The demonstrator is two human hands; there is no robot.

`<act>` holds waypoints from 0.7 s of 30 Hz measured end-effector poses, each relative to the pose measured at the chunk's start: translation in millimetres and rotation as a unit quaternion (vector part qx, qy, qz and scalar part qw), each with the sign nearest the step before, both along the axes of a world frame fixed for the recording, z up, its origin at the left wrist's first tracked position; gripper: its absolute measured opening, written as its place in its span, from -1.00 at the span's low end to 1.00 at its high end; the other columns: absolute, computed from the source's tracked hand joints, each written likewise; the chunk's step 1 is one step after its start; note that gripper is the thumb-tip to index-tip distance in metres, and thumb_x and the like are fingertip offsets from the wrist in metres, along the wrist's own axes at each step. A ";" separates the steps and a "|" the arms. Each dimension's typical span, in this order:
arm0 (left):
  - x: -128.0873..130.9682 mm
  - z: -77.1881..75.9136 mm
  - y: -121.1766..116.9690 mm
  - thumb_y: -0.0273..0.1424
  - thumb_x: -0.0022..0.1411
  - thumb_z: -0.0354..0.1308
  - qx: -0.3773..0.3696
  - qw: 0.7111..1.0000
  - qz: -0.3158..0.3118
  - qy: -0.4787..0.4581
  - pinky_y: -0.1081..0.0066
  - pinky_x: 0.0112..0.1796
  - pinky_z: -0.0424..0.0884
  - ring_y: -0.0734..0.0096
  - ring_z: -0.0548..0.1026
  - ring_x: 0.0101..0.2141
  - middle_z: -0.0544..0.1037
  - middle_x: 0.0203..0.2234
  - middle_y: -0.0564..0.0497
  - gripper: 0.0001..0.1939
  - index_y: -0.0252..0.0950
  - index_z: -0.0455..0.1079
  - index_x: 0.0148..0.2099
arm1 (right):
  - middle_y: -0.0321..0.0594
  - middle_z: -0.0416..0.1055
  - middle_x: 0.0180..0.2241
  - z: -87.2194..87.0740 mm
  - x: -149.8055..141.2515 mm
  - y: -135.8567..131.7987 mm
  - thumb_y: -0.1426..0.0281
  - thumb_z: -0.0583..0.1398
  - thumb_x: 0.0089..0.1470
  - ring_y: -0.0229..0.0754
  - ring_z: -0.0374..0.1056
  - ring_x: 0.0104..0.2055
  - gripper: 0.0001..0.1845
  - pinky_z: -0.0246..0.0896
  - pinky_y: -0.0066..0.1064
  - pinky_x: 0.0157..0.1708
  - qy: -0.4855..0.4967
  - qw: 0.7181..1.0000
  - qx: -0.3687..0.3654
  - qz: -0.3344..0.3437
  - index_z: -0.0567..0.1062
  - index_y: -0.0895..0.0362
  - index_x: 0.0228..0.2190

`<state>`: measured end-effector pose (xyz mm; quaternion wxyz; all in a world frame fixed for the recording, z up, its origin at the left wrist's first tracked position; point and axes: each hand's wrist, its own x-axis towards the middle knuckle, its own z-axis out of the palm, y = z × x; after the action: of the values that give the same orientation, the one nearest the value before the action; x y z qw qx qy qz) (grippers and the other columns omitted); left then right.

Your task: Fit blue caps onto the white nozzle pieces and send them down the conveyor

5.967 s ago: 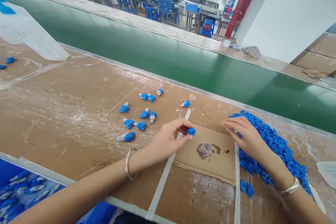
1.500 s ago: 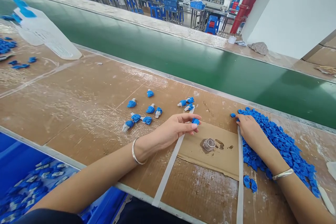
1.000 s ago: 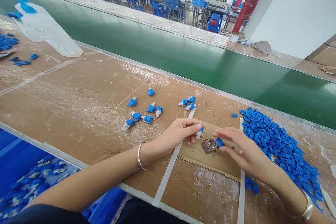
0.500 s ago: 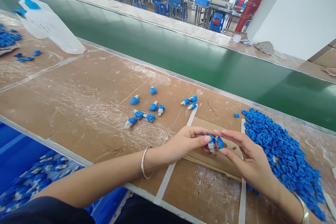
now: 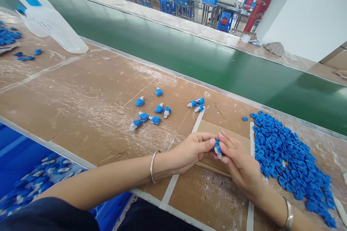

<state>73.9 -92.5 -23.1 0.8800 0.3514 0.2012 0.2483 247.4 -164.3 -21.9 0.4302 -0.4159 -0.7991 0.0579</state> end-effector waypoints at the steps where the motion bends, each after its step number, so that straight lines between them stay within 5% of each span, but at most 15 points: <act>1: -0.4 -0.4 -0.4 -0.11 0.00 0.45 -0.010 1.000 0.003 -0.001 0.46 -0.24 0.34 0.48 0.42 -0.39 0.54 -0.42 -0.01 -0.58 -0.37 0.57 -0.26 | -0.04 0.43 0.13 -3.4 -1.8 -1.4 0.53 0.12 0.23 -0.04 0.27 0.25 -0.42 0.35 -0.12 0.13 -0.024 1.000 0.018 0.004 0.27 0.03 0.25; 5: -4.4 2.8 6.8 -0.09 0.03 0.42 0.019 1.000 0.010 0.007 0.44 -0.26 0.35 0.47 0.41 -0.42 0.52 -0.45 -0.01 -0.58 -0.37 0.55 -0.29 | 0.03 0.28 0.24 2.0 1.7 0.0 0.41 0.12 0.25 0.00 0.08 0.35 -0.34 0.25 -0.04 0.20 -0.085 0.996 0.003 0.026 0.10 0.12 0.33; 8: -9.5 6.3 25.0 -0.09 0.11 0.34 0.191 0.977 0.035 0.088 0.35 -0.19 0.38 0.37 0.46 -0.36 0.55 -0.40 -0.03 -0.63 -0.32 0.55 -0.23 | -0.10 0.34 0.21 14.4 27.9 18.5 0.36 0.07 0.29 -0.02 0.14 0.33 -0.52 0.26 -0.04 0.19 -0.101 0.994 -0.038 0.010 0.31 0.01 0.22; 13: -17.3 -1.1 59.1 -0.33 0.23 0.21 0.551 0.764 0.129 0.310 0.11 0.11 0.28 0.09 0.43 0.01 0.56 -0.06 -0.13 -0.71 -0.24 0.49 0.00 | -0.04 0.56 -0.05 -3.9 98.5 62.2 0.35 0.05 0.27 0.04 0.47 -0.02 -0.66 0.36 0.03 0.02 -0.200 0.953 -0.047 -0.223 0.56 0.08 -0.07; 17: -28.7 -0.1 76.0 -0.39 0.30 0.08 0.653 0.660 0.116 0.353 0.09 0.20 0.22 0.10 0.32 0.18 0.40 0.16 -0.21 -0.57 -0.29 0.31 0.21 | -0.01 0.57 -0.11 -32.3 126.1 72.1 0.39 -0.01 0.26 0.03 0.48 -0.11 -0.60 0.41 -0.01 -0.05 -0.231 0.946 -0.060 -0.219 0.61 0.13 -0.18; 21: -53.8 14.2 92.1 -0.45 0.31 -0.01 0.677 0.532 0.115 0.495 0.02 0.12 0.26 -0.03 0.40 0.07 0.49 0.00 -0.28 -0.67 -0.38 0.42 0.05 | 0.00 0.57 -0.12 -39.9 126.5 66.8 0.43 -0.03 0.25 0.01 0.47 -0.11 -0.59 0.41 -0.05 -0.04 -0.247 0.940 -0.067 -0.224 0.61 0.14 -0.17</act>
<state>20.0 -0.4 -8.9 0.1022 0.8827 0.4151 0.1950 373.9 -97.5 -61.8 0.1920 -0.6128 -0.7611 -0.0915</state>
